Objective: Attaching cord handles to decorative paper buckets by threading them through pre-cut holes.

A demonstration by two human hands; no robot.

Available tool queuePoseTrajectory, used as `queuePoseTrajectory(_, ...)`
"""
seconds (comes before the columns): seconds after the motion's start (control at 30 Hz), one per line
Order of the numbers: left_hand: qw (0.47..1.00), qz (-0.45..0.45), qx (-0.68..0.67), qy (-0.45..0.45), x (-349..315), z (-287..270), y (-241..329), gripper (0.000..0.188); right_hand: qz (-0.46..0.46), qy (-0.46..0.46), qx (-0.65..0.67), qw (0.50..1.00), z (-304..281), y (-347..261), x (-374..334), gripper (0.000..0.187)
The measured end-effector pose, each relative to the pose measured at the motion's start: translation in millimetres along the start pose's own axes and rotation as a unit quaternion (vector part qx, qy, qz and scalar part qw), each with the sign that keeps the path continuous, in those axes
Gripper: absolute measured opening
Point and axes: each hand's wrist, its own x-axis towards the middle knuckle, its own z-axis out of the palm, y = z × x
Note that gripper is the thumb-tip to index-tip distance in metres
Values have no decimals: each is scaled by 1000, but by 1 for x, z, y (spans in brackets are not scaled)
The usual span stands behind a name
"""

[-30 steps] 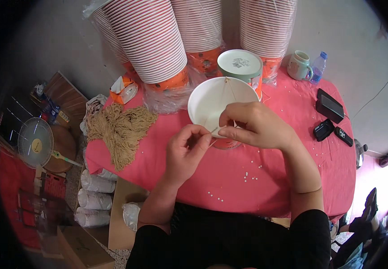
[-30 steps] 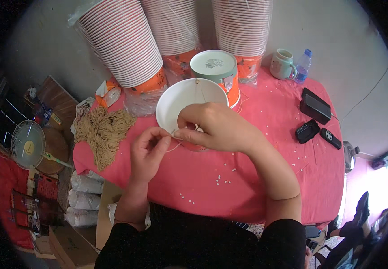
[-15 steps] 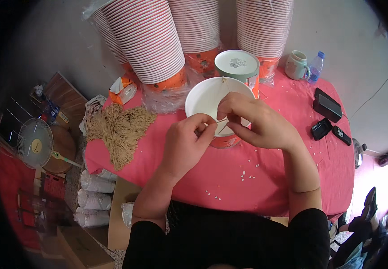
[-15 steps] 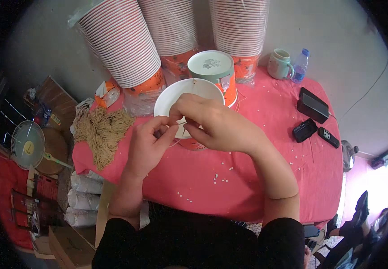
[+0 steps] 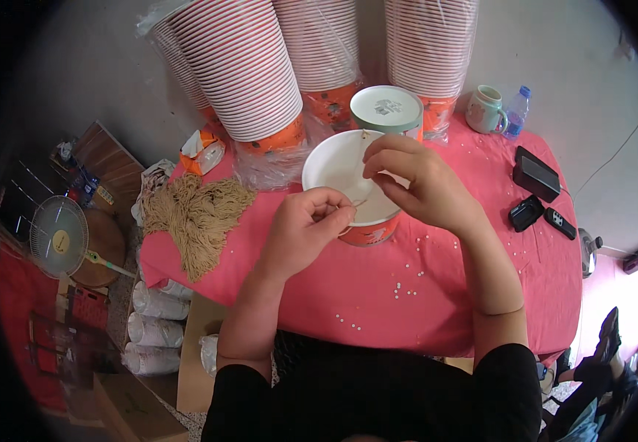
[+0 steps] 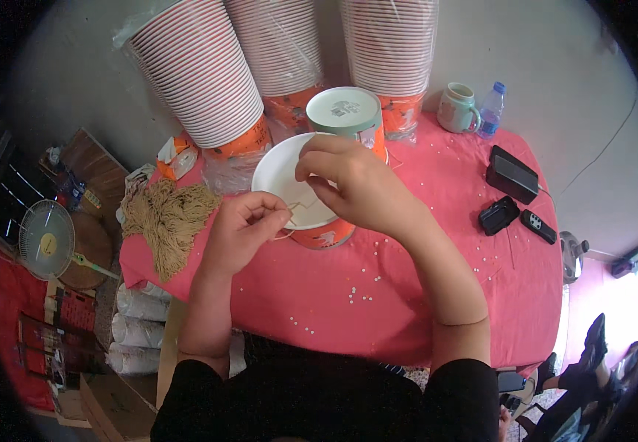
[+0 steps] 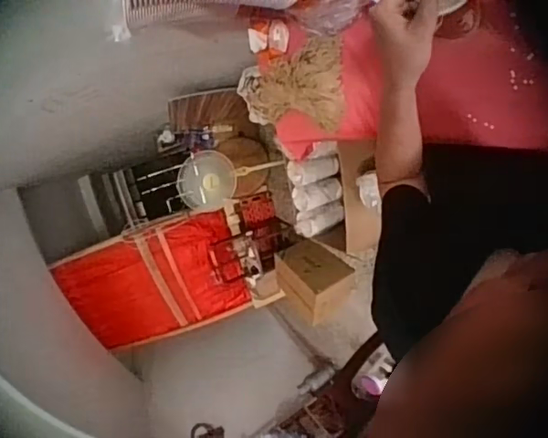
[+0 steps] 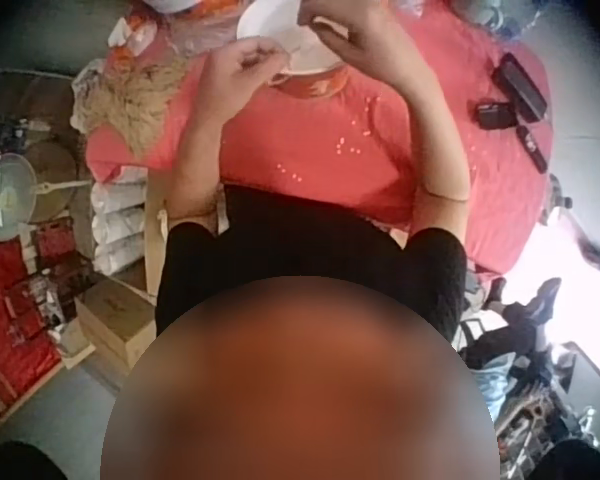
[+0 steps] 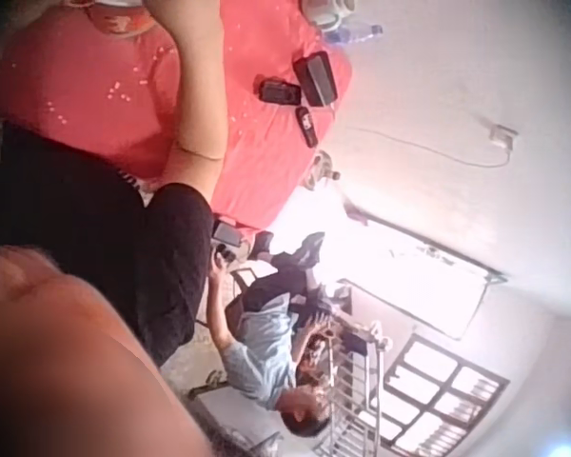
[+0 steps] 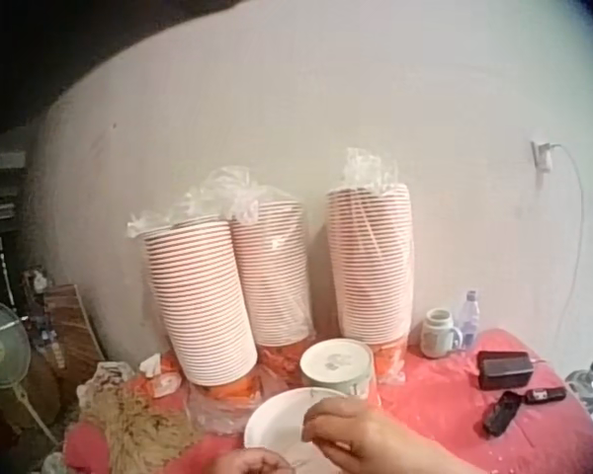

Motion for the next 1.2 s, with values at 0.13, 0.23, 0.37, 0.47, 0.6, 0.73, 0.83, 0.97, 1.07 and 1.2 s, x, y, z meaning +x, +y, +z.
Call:
queuePoseTrajectory(0.13,999,-11,-38,-5,0,-8,-1,10,-8,-18,38,999,-4,-11,0,20)
queuePoseTrajectory(0.23,999,-6,-49,-12,0,-10,-4,10,-13,-27,8,1000,1,-15,0,20)
queuePoseTrajectory(0.37,998,-8,-51,-26,1,-9,-3,11,-59,-15,-28,998,6,-11,0,18)
queuePoseTrajectory(0.47,998,-6,-53,-26,-1,-7,1,12,-60,-17,-34,997,4,-10,1,15)
queuePoseTrajectory(0.6,999,15,-34,-29,-5,-13,-5,13,-38,0,-10,999,-12,-12,2,11)
queuePoseTrajectory(0.73,1000,10,1,-28,-8,-12,-2,13,-45,4,-21,999,-19,-17,2,10)
queuePoseTrajectory(0.83,999,23,-31,-28,-10,-10,-2,13,-35,-14,6,999,-11,-16,1,10)
queuePoseTrajectory(0.97,988,2,-152,-37,-9,-10,-9,11,-41,-14,29,999,-3,-18,2,10)
queuePoseTrajectory(1.07,989,8,-150,-16,-10,-4,-12,11,-41,-20,30,999,4,-19,2,10)
queuePoseTrajectory(1.2,994,36,-102,29,-10,2,-18,11,-34,-26,20,999,12,-18,1,8)
